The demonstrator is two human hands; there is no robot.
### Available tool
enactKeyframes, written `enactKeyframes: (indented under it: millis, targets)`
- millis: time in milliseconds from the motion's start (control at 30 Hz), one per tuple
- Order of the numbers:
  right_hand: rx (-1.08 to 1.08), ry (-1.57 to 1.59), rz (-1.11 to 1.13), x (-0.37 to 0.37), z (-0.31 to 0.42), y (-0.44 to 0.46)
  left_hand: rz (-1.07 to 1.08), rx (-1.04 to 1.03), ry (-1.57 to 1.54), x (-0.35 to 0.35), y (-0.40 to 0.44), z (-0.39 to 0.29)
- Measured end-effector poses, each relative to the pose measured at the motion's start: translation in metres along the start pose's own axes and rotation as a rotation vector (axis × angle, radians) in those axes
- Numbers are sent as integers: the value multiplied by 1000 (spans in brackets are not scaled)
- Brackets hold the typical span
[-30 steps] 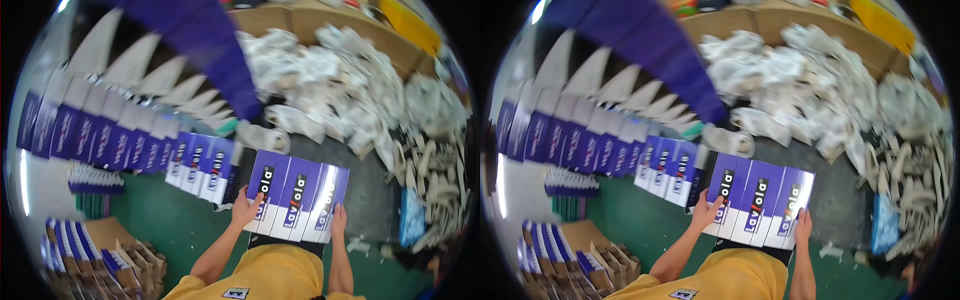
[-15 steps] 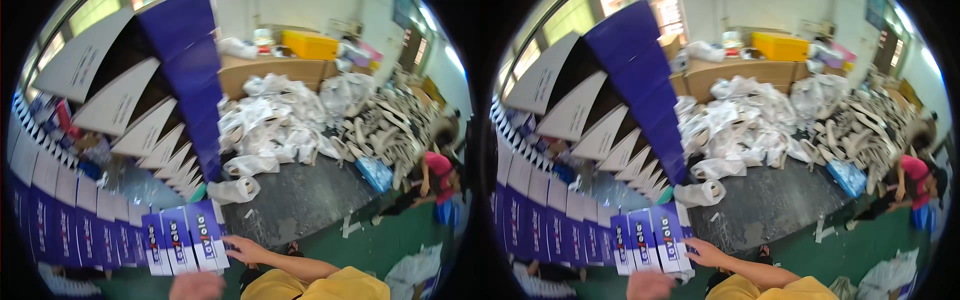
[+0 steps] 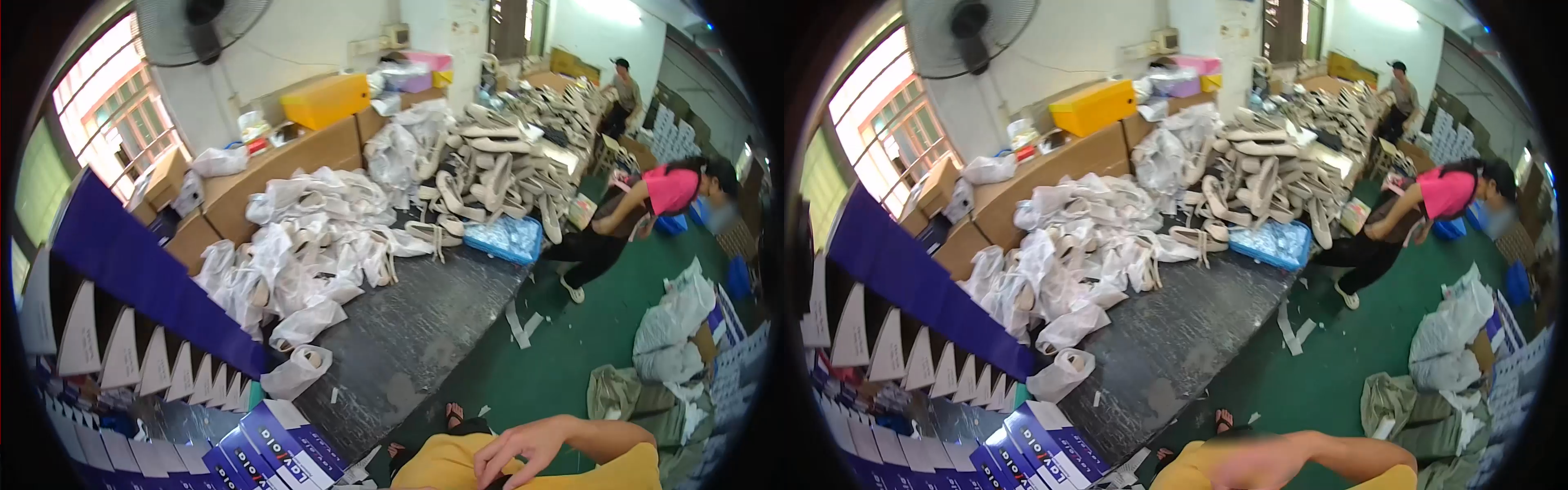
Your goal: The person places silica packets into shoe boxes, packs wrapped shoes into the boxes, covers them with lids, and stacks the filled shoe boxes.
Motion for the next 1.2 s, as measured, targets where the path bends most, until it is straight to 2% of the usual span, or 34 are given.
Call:
enactKeyframes:
  millis: [33, 133, 200, 267, 300, 333, 367, 400, 533, 667, 767, 833, 967, 1067, 1200]
  targets:
    - [-2, 8, -35, 1, 6, -11, -6, -36, -55, 4, 16, 8]
    - [186, -288, -258, 14, 28, -29, 73, -95, -126, 17, 67, 31]
    - [176, -289, -318, 21, 31, -43, 77, -92, -210, 21, 94, 43]
    - [191, -381, -358, 27, 33, -55, -38, -96, 79, 16, 105, 46]
    - [203, -480, -381, 34, 34, -63, -56, -62, 43, 14, 105, 53]
    - [191, -437, -409, 37, 34, -69, -188, -143, 224, 16, 101, 54]
    - [169, -552, -483, 44, 36, -75, -315, -215, 418, 14, 96, 55]
    - [148, -674, -544, 47, 37, -81, -332, -181, 410, 12, 94, 61]
    - [148, -642, -656, 49, 24, -88, -498, -184, 553, 8, 80, 70]
    - [109, -561, -643, 61, 20, -92, -633, -139, 538, 6, 80, 84]
    - [65, -526, -554, 69, 22, -86, -616, -50, 492, 31, 95, 105]
    - [45, -509, -507, 72, 20, -83, -436, 354, 521, 43, 101, 115]
    - [15, -289, -506, 80, 10, -79, -441, 270, 452, 39, 86, 125]
    - [-53, -76, -462, 86, -1, -78, -452, 307, 531, 36, 86, 120]
    - [-75, 54, -457, 87, -7, -79, -424, 356, 611, 34, 92, 119]
Point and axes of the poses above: each hand's wrist, its own y-axis towards the middle knuckle, its own x-axis out of the back of the hand, z = x × y, the point moved 5 cm from there along y, towards the middle knuckle, and after that the axes turned 15 degrees about x, right-handed, at the moved point
